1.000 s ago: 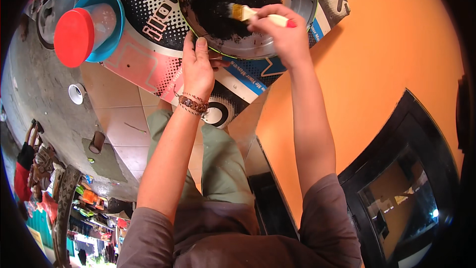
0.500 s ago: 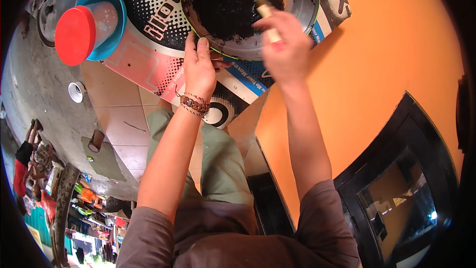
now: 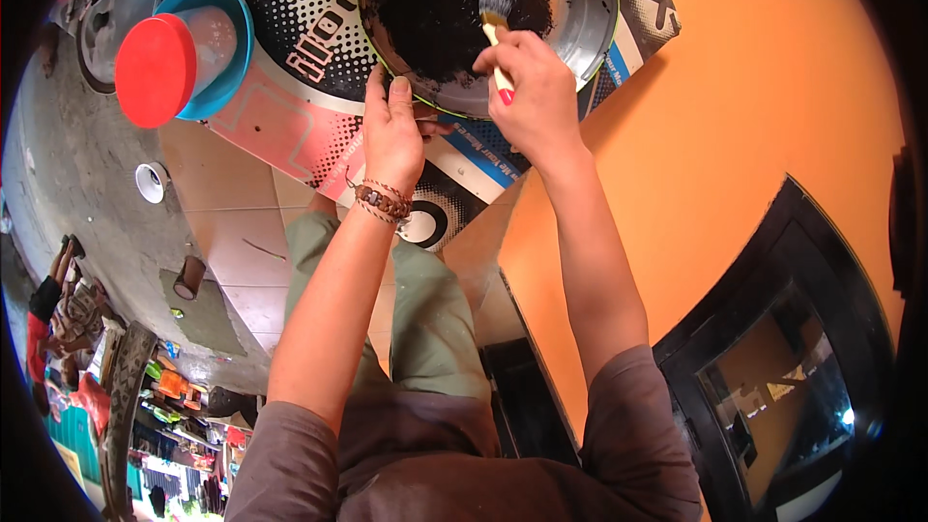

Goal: The person paints the black wooden frame of a glass door using a brush. They apply paint to the vertical and horizontal sections of the frame, occasionally dipping the brush into a container of black paint.

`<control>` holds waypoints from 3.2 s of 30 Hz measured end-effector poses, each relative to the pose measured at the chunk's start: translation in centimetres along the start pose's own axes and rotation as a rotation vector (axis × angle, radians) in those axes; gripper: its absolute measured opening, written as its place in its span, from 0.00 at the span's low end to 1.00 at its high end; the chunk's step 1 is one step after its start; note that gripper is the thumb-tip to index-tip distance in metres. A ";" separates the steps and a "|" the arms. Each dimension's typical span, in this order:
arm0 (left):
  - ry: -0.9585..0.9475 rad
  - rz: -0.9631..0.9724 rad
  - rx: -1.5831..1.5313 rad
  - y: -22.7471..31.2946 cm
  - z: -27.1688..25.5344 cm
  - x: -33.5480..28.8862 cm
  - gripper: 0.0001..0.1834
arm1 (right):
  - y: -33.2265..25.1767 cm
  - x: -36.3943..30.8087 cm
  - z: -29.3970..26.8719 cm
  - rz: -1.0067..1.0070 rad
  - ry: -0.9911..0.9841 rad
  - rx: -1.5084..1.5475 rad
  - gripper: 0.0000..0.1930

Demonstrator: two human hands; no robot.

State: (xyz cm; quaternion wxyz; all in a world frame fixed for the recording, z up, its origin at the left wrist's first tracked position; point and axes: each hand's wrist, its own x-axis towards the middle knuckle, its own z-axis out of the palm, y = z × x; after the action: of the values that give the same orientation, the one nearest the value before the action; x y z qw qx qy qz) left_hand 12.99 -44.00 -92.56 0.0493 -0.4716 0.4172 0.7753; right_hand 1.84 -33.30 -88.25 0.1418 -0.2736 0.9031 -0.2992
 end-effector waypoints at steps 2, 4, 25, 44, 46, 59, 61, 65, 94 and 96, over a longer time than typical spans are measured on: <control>-0.007 0.021 -0.045 0.0 -0.3 0.1 0.27 | -0.6 0.3 -0.9 0.116 -0.005 0.102 0.07; -0.020 0.007 -0.044 0.3 -0.2 -0.1 0.27 | -0.4 0.7 -1.0 0.167 0.150 0.166 0.08; 0.274 0.382 0.495 0.9 -1.3 0.0 0.21 | 0.4 -3.9 -1.9 0.692 0.349 2.008 0.05; 0.116 0.222 0.317 1.6 -4.1 0.0 0.28 | -1.8 -0.7 1.1 0.438 0.580 0.371 0.06; 0.102 0.261 0.309 0.7 -4.9 0.9 0.27 | -2.8 -1.0 0.9 0.566 0.471 0.312 0.07; 0.076 0.099 0.319 1.5 -7.6 -2.0 0.33 | -7.7 -5.6 -4.4 0.505 0.756 1.561 0.08; 0.042 0.114 0.426 0.4 -9.6 -3.5 0.28 | -8.9 -6.8 -5.8 0.538 0.735 1.923 0.06; 0.052 0.253 0.717 0.3 -12.2 -7.7 0.17 | -11.4 -7.7 -7.3 0.447 0.613 2.333 0.07; -1.054 0.323 0.927 4.6 8.0 -26.2 0.17 | -33.4 -55.1 -20.2 -0.687 1.669 1.912 0.10; -1.098 0.264 0.952 6.4 10.4 -28.8 0.18 | -33.5 -55.3 -19.7 -0.731 1.729 1.859 0.10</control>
State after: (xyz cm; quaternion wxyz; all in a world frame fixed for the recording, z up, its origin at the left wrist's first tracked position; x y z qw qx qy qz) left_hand 18.63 -31.79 -64.32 0.3565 0.1107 0.6771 0.6342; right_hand 52.05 -14.68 -47.09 -0.4313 -0.0233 0.0360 -0.9012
